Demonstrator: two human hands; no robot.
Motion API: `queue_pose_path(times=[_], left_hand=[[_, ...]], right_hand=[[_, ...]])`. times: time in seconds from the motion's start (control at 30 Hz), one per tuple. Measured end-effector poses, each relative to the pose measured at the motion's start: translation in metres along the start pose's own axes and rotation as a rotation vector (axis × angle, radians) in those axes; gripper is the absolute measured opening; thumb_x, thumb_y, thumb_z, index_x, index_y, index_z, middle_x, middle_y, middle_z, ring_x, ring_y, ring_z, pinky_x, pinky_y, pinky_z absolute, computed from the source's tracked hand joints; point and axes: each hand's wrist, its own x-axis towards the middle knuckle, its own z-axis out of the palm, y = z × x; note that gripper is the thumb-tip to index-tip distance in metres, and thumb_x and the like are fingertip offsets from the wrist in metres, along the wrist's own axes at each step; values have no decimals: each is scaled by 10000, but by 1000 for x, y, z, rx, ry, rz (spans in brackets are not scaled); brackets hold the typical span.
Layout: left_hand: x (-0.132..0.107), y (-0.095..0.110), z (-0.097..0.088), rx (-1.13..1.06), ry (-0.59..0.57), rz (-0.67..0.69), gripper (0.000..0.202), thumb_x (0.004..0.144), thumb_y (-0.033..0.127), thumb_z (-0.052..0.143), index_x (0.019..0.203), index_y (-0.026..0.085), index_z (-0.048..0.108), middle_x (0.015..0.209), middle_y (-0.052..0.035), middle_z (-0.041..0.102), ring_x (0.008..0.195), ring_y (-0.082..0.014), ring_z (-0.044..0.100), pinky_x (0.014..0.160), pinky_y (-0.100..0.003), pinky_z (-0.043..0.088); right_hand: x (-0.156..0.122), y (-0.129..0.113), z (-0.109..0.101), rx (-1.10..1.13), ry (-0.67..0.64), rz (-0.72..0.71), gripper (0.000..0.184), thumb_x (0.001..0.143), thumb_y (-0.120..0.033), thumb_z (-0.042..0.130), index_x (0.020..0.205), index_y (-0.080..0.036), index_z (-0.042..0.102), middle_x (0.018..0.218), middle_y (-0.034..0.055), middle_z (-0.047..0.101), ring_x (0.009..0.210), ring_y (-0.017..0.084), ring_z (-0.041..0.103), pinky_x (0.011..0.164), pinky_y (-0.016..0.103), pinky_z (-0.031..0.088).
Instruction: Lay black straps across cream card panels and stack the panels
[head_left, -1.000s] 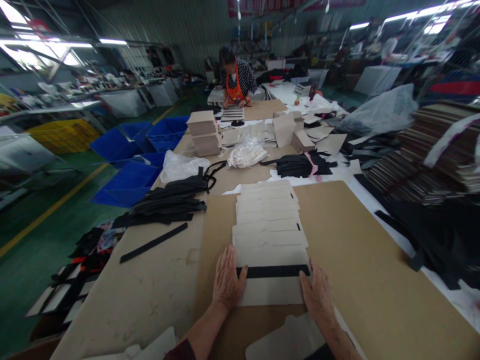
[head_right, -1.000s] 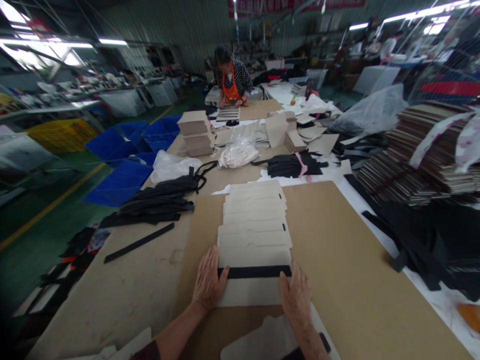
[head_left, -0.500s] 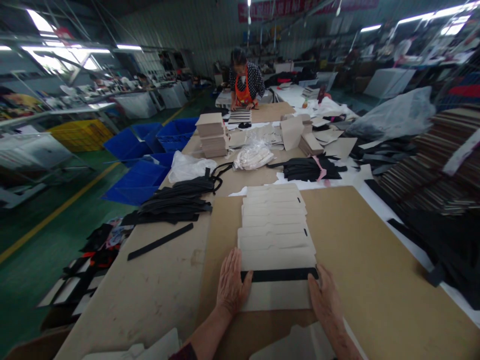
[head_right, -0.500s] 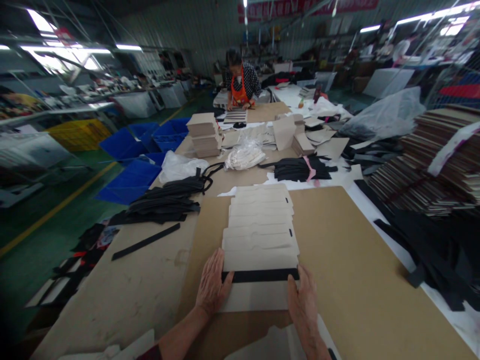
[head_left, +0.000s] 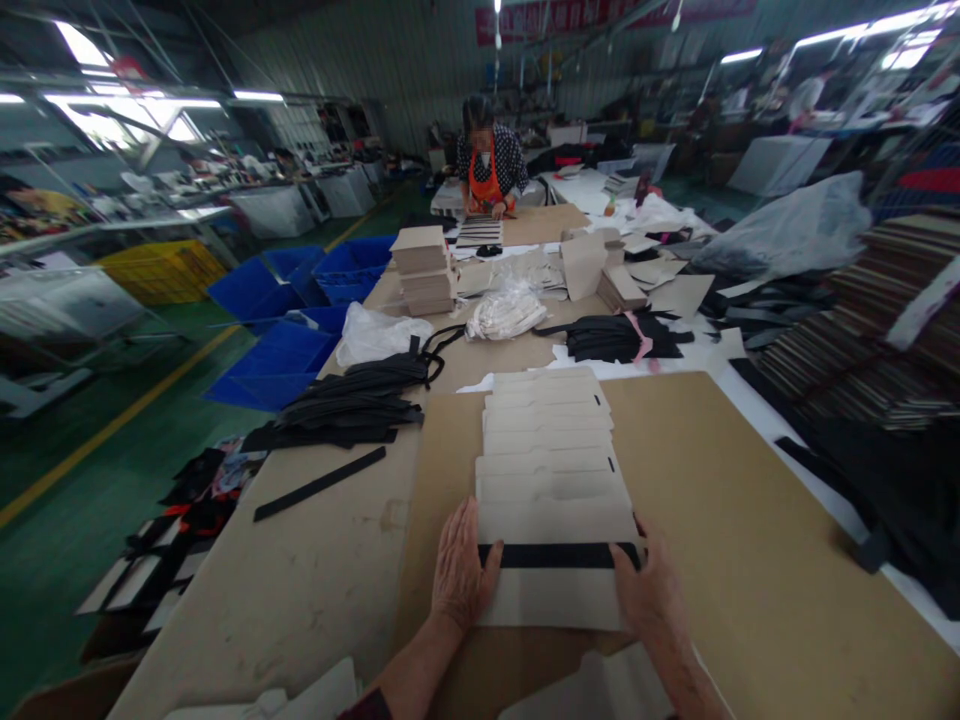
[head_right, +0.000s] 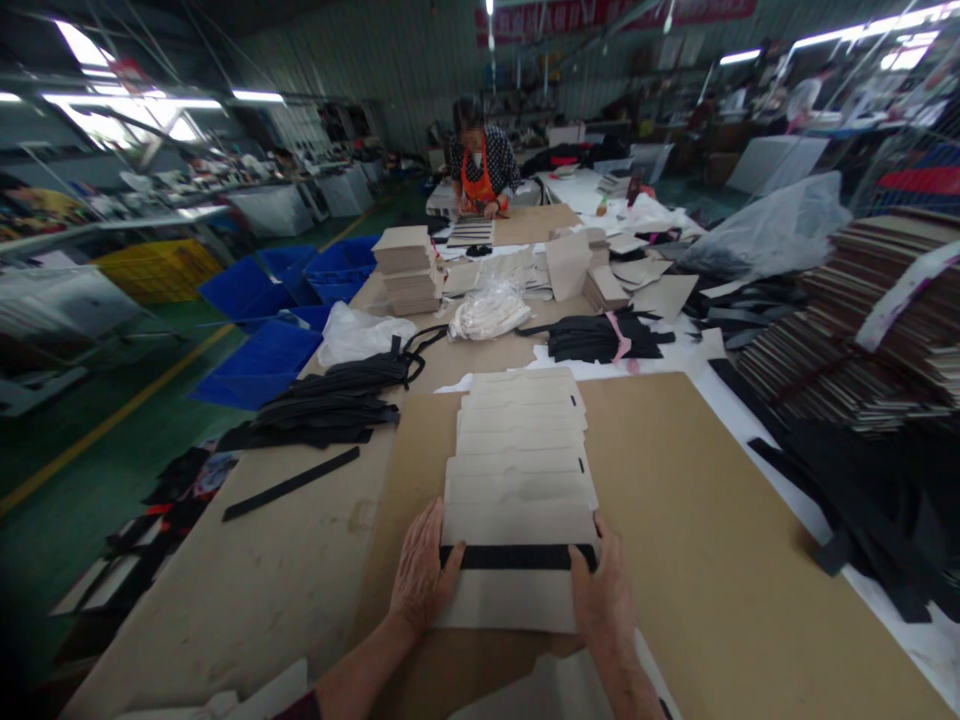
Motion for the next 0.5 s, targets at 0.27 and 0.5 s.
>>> queue_pose_path(times=[0.27, 0.5], left_hand=[[1, 3, -4, -6, -3, -14, 709, 979, 348, 468, 1563, 138, 126, 1520, -184, 412, 1414, -305, 379, 1141, -514, 375], [1, 3, -3, 6, -25, -5, 646, 960, 325, 491, 1533, 135, 258, 1524, -154, 423, 1427, -290, 364, 1149, -500, 367]], right_hand=[[41, 7, 8, 129, -32, 125, 646, 709, -482, 582, 1238, -113, 613, 1186, 168, 655, 1073, 321, 604, 958, 474, 475], [45, 16, 20, 32, -42, 34, 647, 750, -468, 549, 1268, -82, 589, 1226, 193, 623, 1127, 328, 581, 990, 472, 458]])
